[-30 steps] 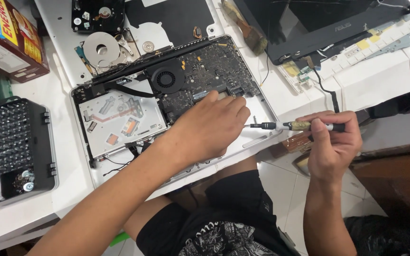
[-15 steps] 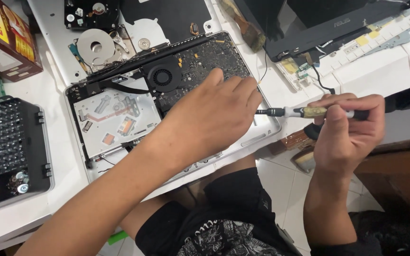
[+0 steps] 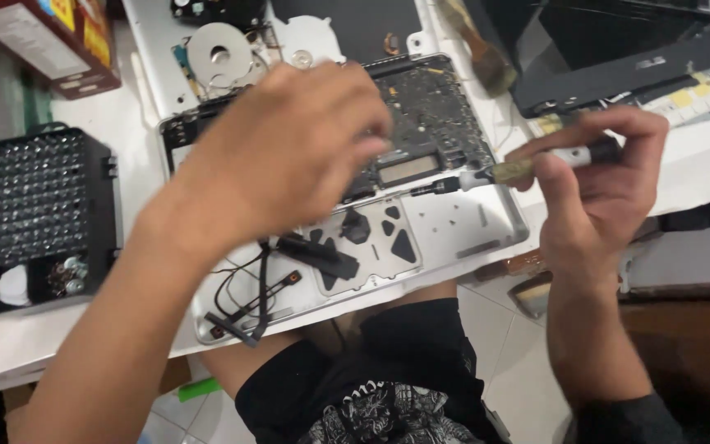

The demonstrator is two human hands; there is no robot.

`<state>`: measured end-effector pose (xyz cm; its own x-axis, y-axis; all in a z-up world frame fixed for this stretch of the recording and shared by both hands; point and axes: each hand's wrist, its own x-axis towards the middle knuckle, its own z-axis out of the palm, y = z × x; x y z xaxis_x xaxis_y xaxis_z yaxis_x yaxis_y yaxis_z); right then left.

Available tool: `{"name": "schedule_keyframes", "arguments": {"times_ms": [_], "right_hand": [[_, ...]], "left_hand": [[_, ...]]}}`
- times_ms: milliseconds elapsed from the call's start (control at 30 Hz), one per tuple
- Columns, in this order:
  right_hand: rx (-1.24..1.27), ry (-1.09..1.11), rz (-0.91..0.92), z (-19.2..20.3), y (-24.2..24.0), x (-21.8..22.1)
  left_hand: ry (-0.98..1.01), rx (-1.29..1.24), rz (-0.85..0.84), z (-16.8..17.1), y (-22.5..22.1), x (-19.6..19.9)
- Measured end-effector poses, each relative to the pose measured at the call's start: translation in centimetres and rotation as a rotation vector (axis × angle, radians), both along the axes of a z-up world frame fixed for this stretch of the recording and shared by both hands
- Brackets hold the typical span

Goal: Tightening small screws on a laptop motherboard using a precision screwdriver during a repair process.

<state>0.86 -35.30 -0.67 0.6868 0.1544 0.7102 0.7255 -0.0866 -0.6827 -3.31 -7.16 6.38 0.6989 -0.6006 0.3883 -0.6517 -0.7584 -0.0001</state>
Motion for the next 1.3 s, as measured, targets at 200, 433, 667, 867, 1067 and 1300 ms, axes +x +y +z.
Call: {"name": "schedule_keyframes", "arguments": {"times_ms": [200, 433, 667, 867, 1067, 1300], "right_hand": [[-0.362, -0.238, 0.186, 2.7, 3.9, 1.6], [-0.626, -0.409, 0.237, 3.5, 6.9, 2.6], [-0.553, -0.391, 0.395, 2.8, 6.7, 3.7], [-0.718, -0.368, 0.343, 2.8, 4.6, 4.0], [-0.752, -0.324, 0.303, 3.2, 5.4, 3.1], [-0.884, -0.447, 0.241, 3.6, 4.5, 3.7]], "left_hand": [[0.272, -0.110, 0.237, -3.7, 4.2, 2.2], [0.319, -0.199, 0.183, -7.1, 5.1, 3.1], [0.215, -0.211, 0.184, -8.6, 5.2, 3.3], [0.178, -0.267, 0.161, -9.5, 5.4, 3.4], [0.174, -0.271, 0.168, -9.5, 5.3, 3.6], [0.172, -0.267, 0.169, -9.5, 5.3, 3.6]]}}
